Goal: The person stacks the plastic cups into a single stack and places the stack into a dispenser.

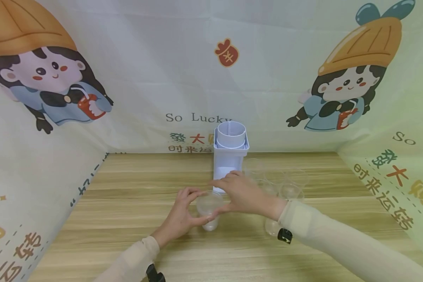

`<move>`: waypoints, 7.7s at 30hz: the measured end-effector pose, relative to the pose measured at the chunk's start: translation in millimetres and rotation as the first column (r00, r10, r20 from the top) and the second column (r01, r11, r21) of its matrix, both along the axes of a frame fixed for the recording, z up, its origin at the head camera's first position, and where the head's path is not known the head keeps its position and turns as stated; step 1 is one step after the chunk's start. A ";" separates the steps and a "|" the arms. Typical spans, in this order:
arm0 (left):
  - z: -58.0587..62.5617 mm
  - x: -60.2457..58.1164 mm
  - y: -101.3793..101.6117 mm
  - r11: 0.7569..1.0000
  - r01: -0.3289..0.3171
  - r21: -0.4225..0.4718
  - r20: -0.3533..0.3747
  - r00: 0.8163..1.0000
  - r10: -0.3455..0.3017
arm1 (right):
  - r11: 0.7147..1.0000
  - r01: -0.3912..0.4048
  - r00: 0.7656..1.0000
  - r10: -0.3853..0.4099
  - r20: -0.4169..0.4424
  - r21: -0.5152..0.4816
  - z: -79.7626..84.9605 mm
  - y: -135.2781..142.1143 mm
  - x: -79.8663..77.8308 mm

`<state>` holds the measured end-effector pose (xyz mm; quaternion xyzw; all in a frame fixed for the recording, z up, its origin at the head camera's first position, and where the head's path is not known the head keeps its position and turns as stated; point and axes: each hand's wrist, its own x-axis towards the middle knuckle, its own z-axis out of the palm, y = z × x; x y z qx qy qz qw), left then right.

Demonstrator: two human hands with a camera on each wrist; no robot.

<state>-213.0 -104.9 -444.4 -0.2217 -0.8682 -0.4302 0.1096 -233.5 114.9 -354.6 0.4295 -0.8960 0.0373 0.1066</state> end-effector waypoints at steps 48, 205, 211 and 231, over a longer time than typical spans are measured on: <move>0.3 1.3 0.7 1.000 -0.020 -0.015 0.006 1.000 0.020 | 0.961 0.276 0.950 -0.271 0.158 -0.015 4.1 107.8 -17.5; 6.7 -0.6 7.1 0.998 -0.015 0.055 0.131 0.991 0.008 | 0.988 -0.025 1.000 0.027 0.012 -0.152 79.1 16.9 1.2; 6.0 -1.1 6.4 0.998 -0.010 0.063 0.119 0.993 0.002 | 0.987 -0.058 0.998 0.058 -0.003 -0.149 75.6 6.9 -1.9; 6.2 0.4 6.5 0.998 -0.001 0.070 0.112 0.994 -0.007 | 0.995 -0.040 0.999 0.041 0.016 -0.088 55.7 -2.6 -1.3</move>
